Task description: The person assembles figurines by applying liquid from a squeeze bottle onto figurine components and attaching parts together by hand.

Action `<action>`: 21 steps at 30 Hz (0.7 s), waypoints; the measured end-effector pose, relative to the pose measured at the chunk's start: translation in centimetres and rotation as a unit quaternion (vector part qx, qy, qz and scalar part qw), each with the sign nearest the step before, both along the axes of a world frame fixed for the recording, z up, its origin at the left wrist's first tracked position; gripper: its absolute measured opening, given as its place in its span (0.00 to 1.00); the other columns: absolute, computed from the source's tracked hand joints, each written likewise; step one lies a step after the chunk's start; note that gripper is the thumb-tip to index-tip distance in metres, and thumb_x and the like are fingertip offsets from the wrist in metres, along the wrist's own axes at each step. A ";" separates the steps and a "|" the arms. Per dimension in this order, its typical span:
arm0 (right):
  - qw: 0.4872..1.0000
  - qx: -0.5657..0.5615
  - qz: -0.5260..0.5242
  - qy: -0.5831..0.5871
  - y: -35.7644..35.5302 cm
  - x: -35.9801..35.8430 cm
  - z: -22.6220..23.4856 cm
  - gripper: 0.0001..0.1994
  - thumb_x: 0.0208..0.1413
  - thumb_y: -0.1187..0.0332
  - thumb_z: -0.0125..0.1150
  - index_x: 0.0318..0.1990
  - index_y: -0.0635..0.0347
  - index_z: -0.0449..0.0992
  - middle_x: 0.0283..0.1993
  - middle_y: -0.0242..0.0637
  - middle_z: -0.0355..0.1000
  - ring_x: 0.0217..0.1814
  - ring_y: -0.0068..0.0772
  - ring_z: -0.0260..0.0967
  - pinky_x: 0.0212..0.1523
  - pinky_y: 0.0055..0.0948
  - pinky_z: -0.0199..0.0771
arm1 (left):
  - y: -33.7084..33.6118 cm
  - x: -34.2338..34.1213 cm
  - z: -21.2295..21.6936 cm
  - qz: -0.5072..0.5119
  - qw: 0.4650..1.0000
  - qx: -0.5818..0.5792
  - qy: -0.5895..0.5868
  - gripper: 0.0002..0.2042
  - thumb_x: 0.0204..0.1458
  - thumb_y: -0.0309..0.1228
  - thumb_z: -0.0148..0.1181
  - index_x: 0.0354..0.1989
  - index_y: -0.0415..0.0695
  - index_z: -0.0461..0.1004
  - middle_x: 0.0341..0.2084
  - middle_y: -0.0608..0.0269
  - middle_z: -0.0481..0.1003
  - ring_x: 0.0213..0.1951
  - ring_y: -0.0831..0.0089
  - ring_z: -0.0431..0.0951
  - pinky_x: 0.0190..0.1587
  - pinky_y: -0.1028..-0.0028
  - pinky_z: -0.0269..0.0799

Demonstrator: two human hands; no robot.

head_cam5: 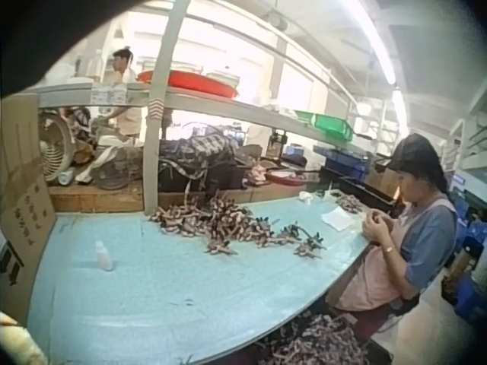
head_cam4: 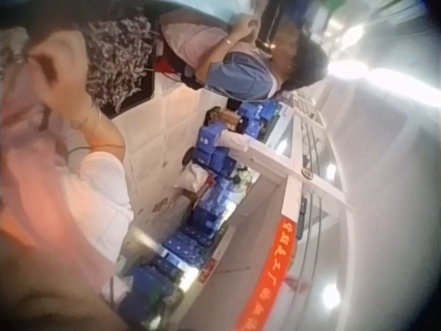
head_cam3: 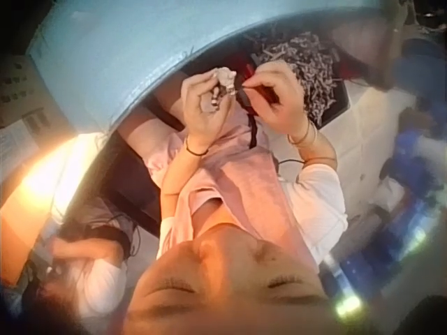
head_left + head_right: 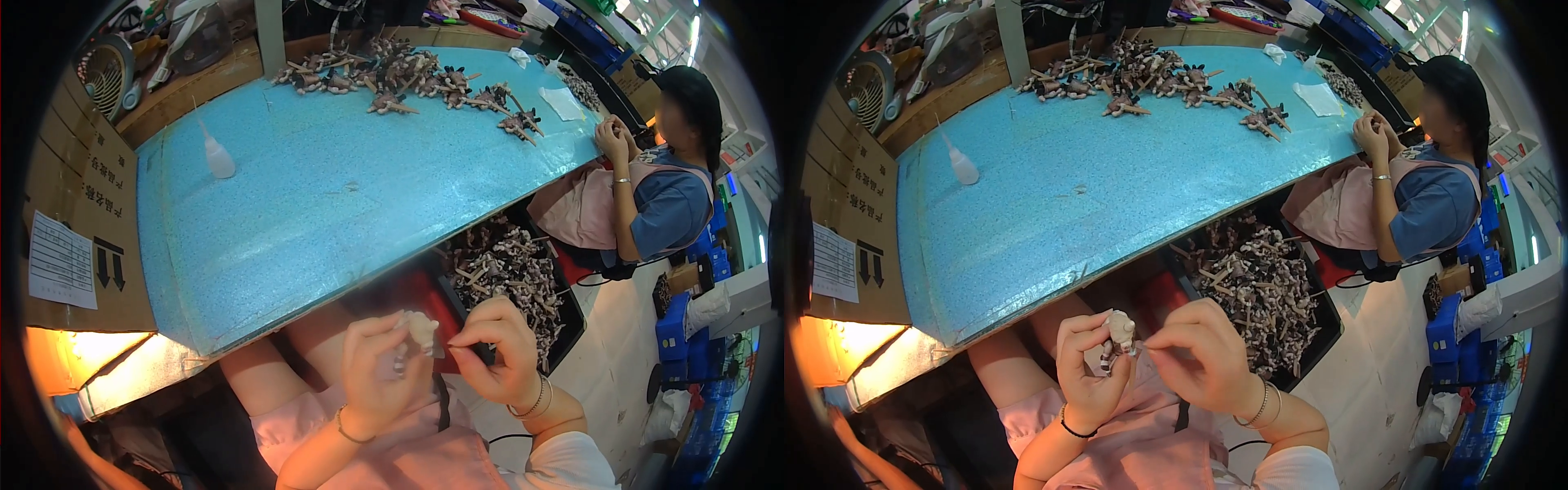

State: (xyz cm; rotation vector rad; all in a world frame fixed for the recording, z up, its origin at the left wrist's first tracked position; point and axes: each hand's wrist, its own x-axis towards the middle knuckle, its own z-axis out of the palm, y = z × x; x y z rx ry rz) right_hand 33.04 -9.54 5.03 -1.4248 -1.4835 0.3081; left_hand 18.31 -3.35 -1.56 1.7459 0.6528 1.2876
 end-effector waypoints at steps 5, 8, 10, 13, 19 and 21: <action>0.987 0.048 0.037 -0.147 1.0 0.3 0.5 0.12 0.35 0.78 0.66 0.32 0.58 0.74 0.29 0.33 0.66 0.29 0.35 0.64 0.30 0.30 0.63 | 0.2 -0.3 0.2 0.007 0.998 0.044 0.035 0.19 0.37 0.19 0.63 0.41 0.40 0.68 0.42 0.50 0.69 0.40 0.64 0.71 0.42 0.72 0.68; 0.986 0.046 0.046 -0.153 1.1 0.2 0.6 0.12 0.36 0.77 0.67 0.32 0.58 0.74 0.29 0.33 0.67 0.29 0.35 0.64 0.29 0.30 0.63 | 0.2 -0.5 0.4 0.020 0.998 0.057 0.037 0.20 0.36 0.18 0.64 0.41 0.40 0.68 0.42 0.50 0.69 0.41 0.63 0.72 0.43 0.71 0.68; 0.987 0.040 0.049 -0.145 1.0 0.2 0.5 0.12 0.36 0.76 0.67 0.32 0.58 0.74 0.29 0.34 0.67 0.29 0.36 0.64 0.29 0.30 0.63 | 0.3 -0.8 0.4 0.023 0.996 0.069 0.047 0.21 0.35 0.18 0.65 0.41 0.41 0.69 0.42 0.50 0.69 0.41 0.63 0.72 0.42 0.71 0.68; 0.988 0.027 0.061 -0.137 1.0 0.2 0.7 0.12 0.36 0.76 0.67 0.31 0.59 0.74 0.30 0.34 0.67 0.30 0.37 0.64 0.30 0.30 0.64 | 0.3 -0.9 0.4 0.022 0.995 0.083 0.056 0.21 0.34 0.18 0.66 0.40 0.42 0.69 0.42 0.50 0.69 0.39 0.63 0.73 0.40 0.72 0.69; 0.981 0.029 0.134 -0.137 1.1 0.3 1.3 0.11 0.36 0.76 0.67 0.31 0.60 0.73 0.32 0.36 0.67 0.32 0.39 0.65 0.34 0.32 0.66 | 0.4 -1.3 0.6 -0.032 0.996 0.073 0.047 0.21 0.34 0.18 0.67 0.41 0.43 0.69 0.42 0.49 0.69 0.37 0.63 0.74 0.37 0.72 0.71; 0.976 0.038 0.168 -0.131 1.0 0.2 1.3 0.12 0.37 0.75 0.67 0.31 0.60 0.73 0.32 0.37 0.67 0.32 0.39 0.66 0.35 0.33 0.67 | 0.4 -1.7 1.2 -0.044 0.996 0.063 0.039 0.21 0.35 0.18 0.66 0.41 0.43 0.69 0.42 0.49 0.69 0.38 0.62 0.74 0.38 0.72 0.71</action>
